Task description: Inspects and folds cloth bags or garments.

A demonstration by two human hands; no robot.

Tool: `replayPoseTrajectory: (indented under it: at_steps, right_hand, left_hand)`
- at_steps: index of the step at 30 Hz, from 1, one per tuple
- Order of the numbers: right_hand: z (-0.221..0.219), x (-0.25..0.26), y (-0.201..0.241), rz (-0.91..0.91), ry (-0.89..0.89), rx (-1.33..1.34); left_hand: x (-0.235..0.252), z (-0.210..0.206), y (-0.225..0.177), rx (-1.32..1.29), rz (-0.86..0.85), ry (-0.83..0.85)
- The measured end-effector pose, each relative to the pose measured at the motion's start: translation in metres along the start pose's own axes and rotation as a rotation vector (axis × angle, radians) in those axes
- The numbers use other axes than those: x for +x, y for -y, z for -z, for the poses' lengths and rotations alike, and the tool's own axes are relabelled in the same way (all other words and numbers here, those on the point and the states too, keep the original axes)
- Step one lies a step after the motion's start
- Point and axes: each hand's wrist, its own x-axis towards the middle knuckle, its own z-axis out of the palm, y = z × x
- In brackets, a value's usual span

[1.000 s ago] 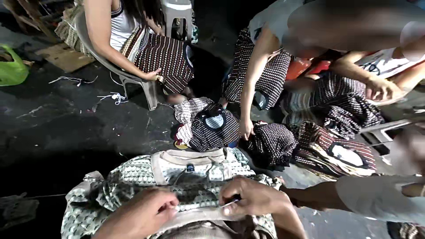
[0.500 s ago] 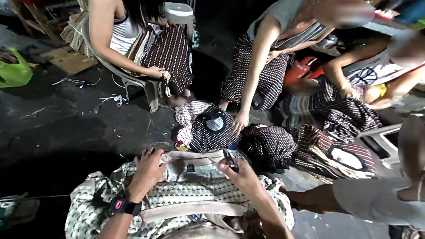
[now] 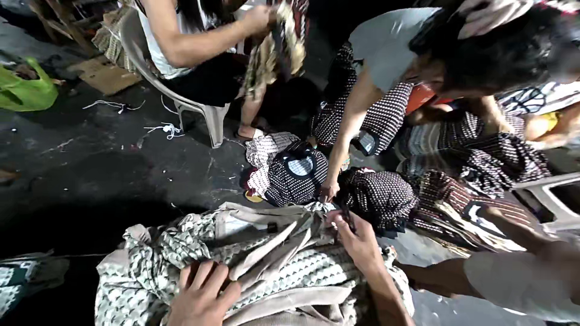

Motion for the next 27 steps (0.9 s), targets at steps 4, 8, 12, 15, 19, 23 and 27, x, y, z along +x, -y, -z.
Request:
replayPoseTrajectory:
  at_steps: [4, 8, 12, 15, 19, 23, 27]
  right_hand:
    - [-0.004, 0.022, 0.005, 0.264, 0.113, -0.146]
    - [-0.016, 0.030, 0.011, 0.160, 0.392, -0.367]
    - [-0.019, 0.013, 0.005, 0.046, 0.310, -0.331]
    - [-0.017, -0.008, -0.004, 0.065, 0.166, -0.234]
    - [-0.014, -0.021, -0.003, 0.103, 0.054, -0.167]
    - [-0.013, -0.024, 0.003, 0.075, 0.007, -0.206]
    - [-0.017, -0.026, 0.007, 0.121, -0.094, -0.274]
  left_hand:
    - [-0.004, 0.005, -0.006, 0.031, -0.014, 0.053]
    - [-0.002, 0.009, -0.005, 0.033, -0.002, 0.110]
    - [0.012, 0.015, -0.002, -0.074, 0.104, 0.208]
    - [0.034, 0.020, 0.003, -0.124, 0.106, 0.288]
    - [0.062, 0.009, 0.006, -0.129, 0.012, 0.175]
    - [0.079, -0.012, -0.018, -0.037, -0.132, 0.092]
    - [0.076, -0.026, -0.039, 0.096, -0.150, 0.043]
